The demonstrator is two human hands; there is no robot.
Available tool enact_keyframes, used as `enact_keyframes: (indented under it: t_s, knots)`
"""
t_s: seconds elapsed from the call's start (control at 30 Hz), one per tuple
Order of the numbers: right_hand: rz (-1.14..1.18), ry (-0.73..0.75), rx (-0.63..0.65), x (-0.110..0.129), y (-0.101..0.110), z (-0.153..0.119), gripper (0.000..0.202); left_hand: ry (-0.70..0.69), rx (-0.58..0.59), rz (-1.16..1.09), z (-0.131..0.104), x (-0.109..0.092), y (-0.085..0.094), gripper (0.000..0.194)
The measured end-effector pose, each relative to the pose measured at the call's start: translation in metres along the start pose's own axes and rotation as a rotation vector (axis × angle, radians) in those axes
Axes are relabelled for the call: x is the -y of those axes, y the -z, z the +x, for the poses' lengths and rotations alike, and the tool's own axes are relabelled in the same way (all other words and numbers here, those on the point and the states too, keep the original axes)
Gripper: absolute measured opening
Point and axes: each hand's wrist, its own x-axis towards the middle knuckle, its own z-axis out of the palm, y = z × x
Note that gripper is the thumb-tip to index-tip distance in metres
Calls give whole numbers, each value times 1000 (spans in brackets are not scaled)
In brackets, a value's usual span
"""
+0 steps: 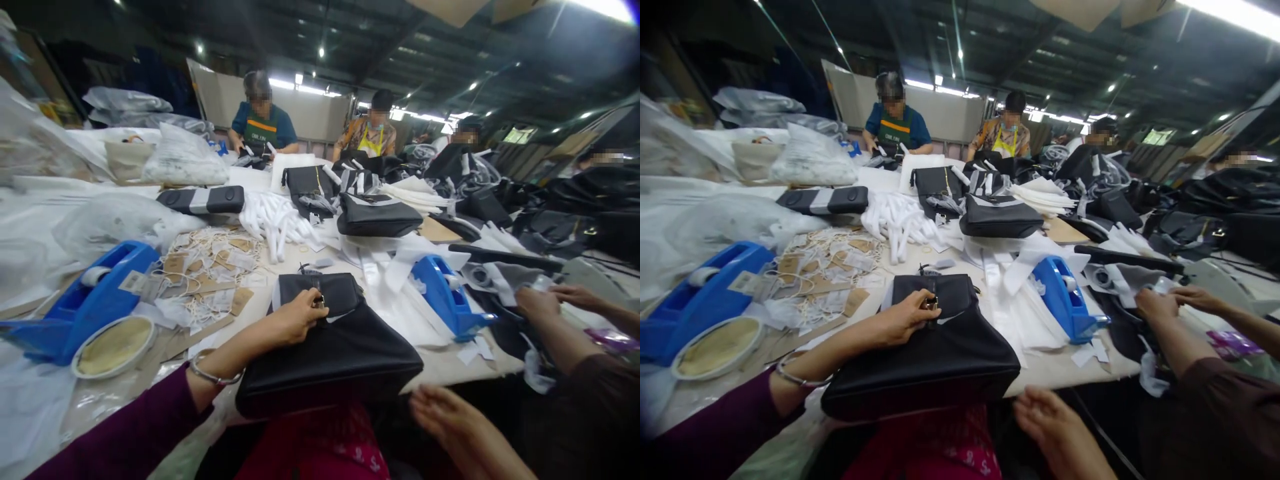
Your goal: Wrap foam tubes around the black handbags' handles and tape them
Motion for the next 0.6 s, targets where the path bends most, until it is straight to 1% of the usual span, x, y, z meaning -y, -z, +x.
enact_keyframes:
  t_s: [0.03, 0.07, 0.1, 0.13, 0.17, 0.23, 0.27, 0.33, 0.43, 0.5, 0.57, 0.6]
  knots:
    - [28, -143, 117, -18, -4, -6, 44, 9, 17, 11, 0, -2, 0, 41]
    - [52, -245, 250, -33, -14, -12, 46, 21, 35, 22, 1, -5, 1, 41]
    - [86, -283, 360, -44, -28, -16, 48, 33, 57, 30, 1, -7, 1, 41]
    - [136, -237, 414, -53, -44, -19, 50, 48, 86, 36, 1, -9, 2, 42]
    - [183, -170, 440, -58, -60, -21, 52, 67, 119, 41, 1, -12, 4, 43]
    - [247, -73, 450, -64, -87, -24, 55, 107, 196, 40, 1, -19, 9, 44]
    - [266, -47, 451, -65, -96, -25, 56, 128, 231, 30, 1, -24, 12, 43]
    - [292, -14, 451, -67, -107, -29, 61, 176, 277, -9, 2, -34, 19, 41]
    - [319, 40, 427, -69, -113, -33, 72, 245, 303, -105, 4, -46, 29, 46]
    - [329, 71, 401, -65, -119, -34, 81, 284, 287, -187, 2, -48, 35, 51]
    - [351, 134, 324, -56, -131, -34, 89, 283, 212, -276, -7, -46, 41, 55]
    - [367, 188, 268, -49, -139, -34, 92, 256, 164, -315, -15, -43, 43, 56]
